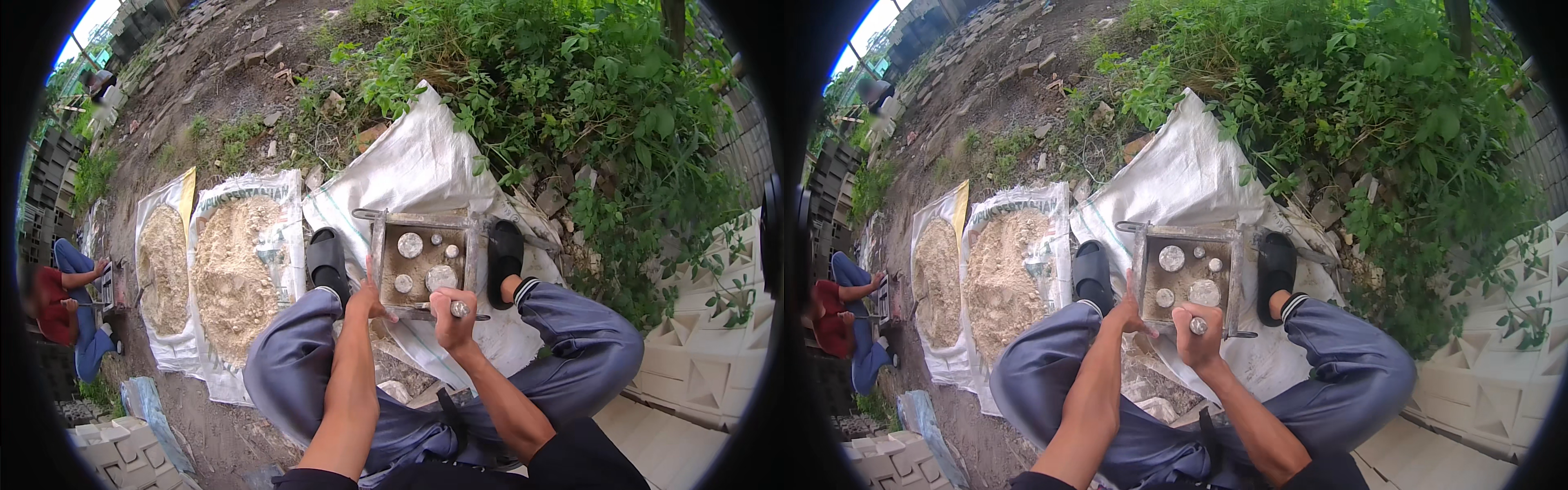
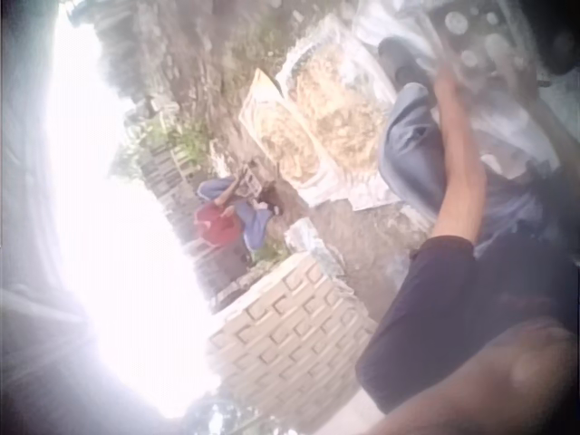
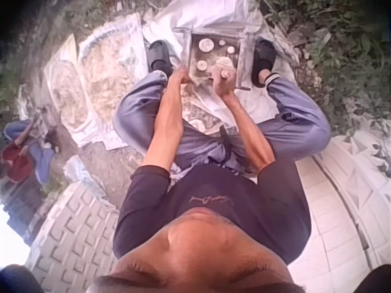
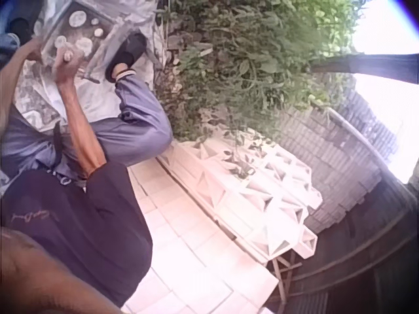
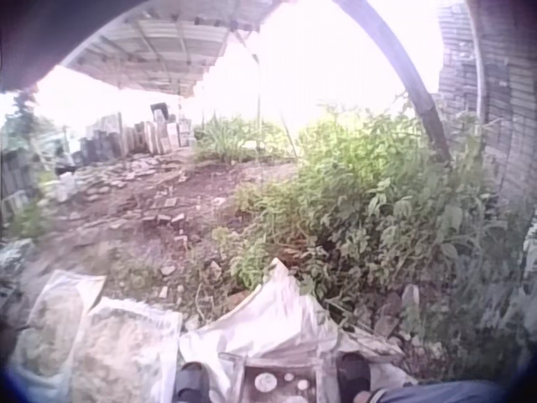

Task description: The person uses a metal tamping tool to compact sand-like material into circular holes within a rectangular metal mold, repeatedly striking the material and smoothing the surface by hand.

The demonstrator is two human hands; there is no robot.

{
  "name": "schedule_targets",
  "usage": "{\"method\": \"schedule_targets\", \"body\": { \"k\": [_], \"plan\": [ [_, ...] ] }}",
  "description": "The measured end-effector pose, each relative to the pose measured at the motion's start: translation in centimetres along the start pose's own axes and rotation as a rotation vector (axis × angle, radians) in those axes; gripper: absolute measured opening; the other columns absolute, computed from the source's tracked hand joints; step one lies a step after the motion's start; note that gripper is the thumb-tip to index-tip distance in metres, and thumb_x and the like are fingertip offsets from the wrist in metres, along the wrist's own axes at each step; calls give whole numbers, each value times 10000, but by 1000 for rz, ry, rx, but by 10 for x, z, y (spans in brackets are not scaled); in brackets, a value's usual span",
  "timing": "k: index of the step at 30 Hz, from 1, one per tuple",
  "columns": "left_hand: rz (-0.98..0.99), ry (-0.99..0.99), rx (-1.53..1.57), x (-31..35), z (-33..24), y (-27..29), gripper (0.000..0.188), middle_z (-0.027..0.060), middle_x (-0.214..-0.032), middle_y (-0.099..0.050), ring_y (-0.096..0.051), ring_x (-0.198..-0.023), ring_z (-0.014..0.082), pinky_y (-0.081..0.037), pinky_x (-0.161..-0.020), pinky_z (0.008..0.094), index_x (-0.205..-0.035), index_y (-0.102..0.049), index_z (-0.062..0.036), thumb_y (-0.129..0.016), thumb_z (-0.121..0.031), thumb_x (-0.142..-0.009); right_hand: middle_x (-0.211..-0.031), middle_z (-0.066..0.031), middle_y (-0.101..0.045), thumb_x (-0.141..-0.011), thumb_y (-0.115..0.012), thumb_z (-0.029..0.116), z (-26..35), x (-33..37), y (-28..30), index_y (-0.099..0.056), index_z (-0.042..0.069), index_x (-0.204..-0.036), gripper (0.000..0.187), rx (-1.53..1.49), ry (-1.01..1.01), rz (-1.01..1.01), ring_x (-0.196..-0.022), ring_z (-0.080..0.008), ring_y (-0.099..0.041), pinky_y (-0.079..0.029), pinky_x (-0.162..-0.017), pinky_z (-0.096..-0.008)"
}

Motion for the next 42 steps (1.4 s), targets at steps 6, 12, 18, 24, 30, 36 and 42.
{"method": "schedule_targets", "body": {
  "k": [6, 12, 18, 24, 30, 36, 42],
  "plan": [
    [28, -10, 94, 18, -29, 7, 1683, 329, -1492, -24, -143, -1412, 342, -83, -1173, 344, -1269, 432, 5, -936, -425, -388, -478, -109, -367, -809, -476, 80, -38, 14, -6, -419, -11, -550, 280, -35, -12, 66, -401, -179, -385, -299, -434, -345],
    [-78, 32, -91, 28, -29, 6, 1587, 320, -1377, -365, -468, -1223, 401, -404, -1031, 412, -1287, 442, -87, -916, -349, -509, -485, -84, -369, -853, -487, 106, -34, 5, -9, -426, -18, -568, 316, -14, -84, 74, -450, -113, -385, -310, -452, -333],
    [-239, 164, -209, 47, -62, 15, 1406, 251, -1428, -312, -517, -1166, 392, -453, -955, 457, -1463, 137, -67, -875, -419, -553, -515, -96, -466, -867, -504, 173, -38, -13, -7, -487, -21, -609, 323, 62, -173, 139, -486, -140, -461, -386, -500, -332],
    [-250, -59, -468, 54, -116, 64, 852, 196, -1287, -486, -571, -1090, 372, -500, -870, 447, -1331, -396, -89, -806, -376, -641, -666, -112, -618, -916, -519, 405, -41, -64, 21, -638, 37, -774, 412, 389, -250, 620, -561, -169, -536, -455, -589, -326],
    [-224, -224, -457, 59, -152, 97, 679, 191, -1127, -579, -613, -1012, 332, -526, -802, 427, -1223, -485, -59, -778, -320, -669, -792, -31, -662, -909, -518, 522, -40, -106, 48, -669, 23, -835, 527, 334, -397, 940, -634, -121, -529, -461, -633, -290],
    [-369, -124, -316, 40, -115, 63, 432, 195, -1208, -531, -559, -1077, 374, -494, -830, 521, -1342, -390, -63, -363, -223, -941, -621, -88, -630, -908, -553, 406, -56, -105, 35, -623, 26, -633, 474, 41, -240, 708, -655, -172, -615, -493, -682, -327],
    [-201, 135, -311, 39, -79, 25, 1054, 240, -1481, -221, -366, -1292, 408, -349, -965, 632, -1482, 46, -120, -679, -384, -763, -497, -43, -496, -908, -546, 157, -57, -77, 36, -508, 3, -526, 413, -289, -363, 541, -481, -147, -531, -470, -524, -308]
  ]
}}
Point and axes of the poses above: each hand's wrist, its own x-axis away from the middle knuckle, its own y-axis out of the back of the hand, z = x × y, the point moved 1 cm from there along -x, towards the middle knuckle
